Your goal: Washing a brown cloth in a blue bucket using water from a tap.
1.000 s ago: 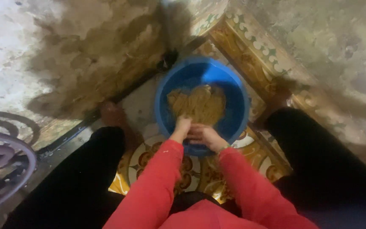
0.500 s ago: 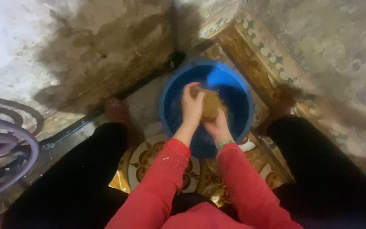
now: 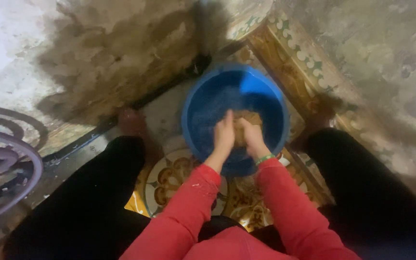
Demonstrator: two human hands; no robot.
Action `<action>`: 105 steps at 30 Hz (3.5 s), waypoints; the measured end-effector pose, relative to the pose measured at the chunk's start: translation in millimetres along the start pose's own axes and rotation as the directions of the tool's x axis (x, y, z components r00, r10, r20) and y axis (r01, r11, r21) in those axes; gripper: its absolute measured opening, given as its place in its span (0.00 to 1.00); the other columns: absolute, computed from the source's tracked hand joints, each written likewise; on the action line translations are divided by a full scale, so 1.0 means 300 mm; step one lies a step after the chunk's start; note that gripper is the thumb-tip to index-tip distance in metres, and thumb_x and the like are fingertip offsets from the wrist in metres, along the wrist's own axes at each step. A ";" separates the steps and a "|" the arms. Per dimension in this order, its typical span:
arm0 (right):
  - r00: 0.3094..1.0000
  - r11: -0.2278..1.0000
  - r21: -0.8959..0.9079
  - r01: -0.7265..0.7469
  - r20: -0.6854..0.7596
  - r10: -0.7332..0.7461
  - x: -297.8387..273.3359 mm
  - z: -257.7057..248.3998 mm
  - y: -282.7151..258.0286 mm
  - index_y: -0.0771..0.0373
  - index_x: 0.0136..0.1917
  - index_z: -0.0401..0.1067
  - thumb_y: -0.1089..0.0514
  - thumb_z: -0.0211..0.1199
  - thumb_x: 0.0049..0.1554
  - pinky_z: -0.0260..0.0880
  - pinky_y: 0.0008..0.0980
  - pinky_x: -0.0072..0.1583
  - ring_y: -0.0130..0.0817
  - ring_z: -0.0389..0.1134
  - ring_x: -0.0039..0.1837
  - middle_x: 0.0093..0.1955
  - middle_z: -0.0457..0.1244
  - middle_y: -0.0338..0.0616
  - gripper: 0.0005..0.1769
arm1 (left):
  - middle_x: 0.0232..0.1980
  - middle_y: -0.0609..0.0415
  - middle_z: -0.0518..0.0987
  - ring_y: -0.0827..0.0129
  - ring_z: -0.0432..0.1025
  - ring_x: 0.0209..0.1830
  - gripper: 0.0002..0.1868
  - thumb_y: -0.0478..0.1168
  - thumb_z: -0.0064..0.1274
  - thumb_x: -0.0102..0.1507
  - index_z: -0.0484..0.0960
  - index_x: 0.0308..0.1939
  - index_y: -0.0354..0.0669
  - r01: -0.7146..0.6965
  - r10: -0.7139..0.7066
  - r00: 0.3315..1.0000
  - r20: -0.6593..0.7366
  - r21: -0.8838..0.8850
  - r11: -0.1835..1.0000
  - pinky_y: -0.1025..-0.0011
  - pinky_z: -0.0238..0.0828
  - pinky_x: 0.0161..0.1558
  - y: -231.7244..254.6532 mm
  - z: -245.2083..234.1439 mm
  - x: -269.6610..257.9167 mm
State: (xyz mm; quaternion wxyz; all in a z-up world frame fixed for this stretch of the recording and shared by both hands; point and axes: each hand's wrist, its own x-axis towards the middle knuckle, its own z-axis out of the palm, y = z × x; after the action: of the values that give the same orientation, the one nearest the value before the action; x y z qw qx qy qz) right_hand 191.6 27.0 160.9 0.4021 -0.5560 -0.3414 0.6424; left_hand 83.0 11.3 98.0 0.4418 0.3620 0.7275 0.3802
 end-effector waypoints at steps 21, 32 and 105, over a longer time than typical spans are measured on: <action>0.852 0.886 0.238 -0.397 0.454 0.260 -0.047 -0.044 -0.212 0.54 0.75 0.63 0.33 0.56 0.60 0.63 0.45 0.69 0.42 0.63 0.72 0.74 0.61 0.44 0.37 | 0.53 0.53 0.83 0.60 0.77 0.51 0.24 0.45 0.66 0.59 0.81 0.57 0.38 0.015 0.092 0.992 0.090 -0.789 0.614 0.56 0.75 0.53 0.280 -0.203 -0.013; 0.943 0.875 0.361 -0.321 0.208 0.260 0.052 -0.034 0.039 0.58 0.66 0.71 0.43 0.61 0.62 0.71 0.44 0.59 0.40 0.71 0.56 0.59 0.68 0.45 0.25 | 0.53 0.41 0.81 0.45 0.76 0.53 0.27 0.50 0.66 0.55 0.78 0.54 0.43 -0.297 0.308 0.895 -0.322 0.085 0.951 0.54 0.73 0.53 0.263 -0.201 -0.009; 0.921 0.787 0.479 -0.389 0.238 0.310 0.045 -0.165 0.061 0.54 0.72 0.66 0.39 0.54 0.64 0.67 0.42 0.66 0.37 0.68 0.65 0.67 0.66 0.41 0.29 | 0.42 0.49 0.83 0.60 0.79 0.45 0.18 0.49 0.64 0.56 0.79 0.44 0.45 -0.427 0.437 0.899 0.007 -0.198 0.882 0.61 0.76 0.48 0.502 -0.182 -0.239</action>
State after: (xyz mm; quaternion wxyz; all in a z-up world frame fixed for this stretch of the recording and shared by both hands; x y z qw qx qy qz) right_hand 237.2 30.6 131.2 0.3843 -0.4320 -0.0756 0.8124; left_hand 86.4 4.4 273.3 0.3971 0.4804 0.5769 0.5278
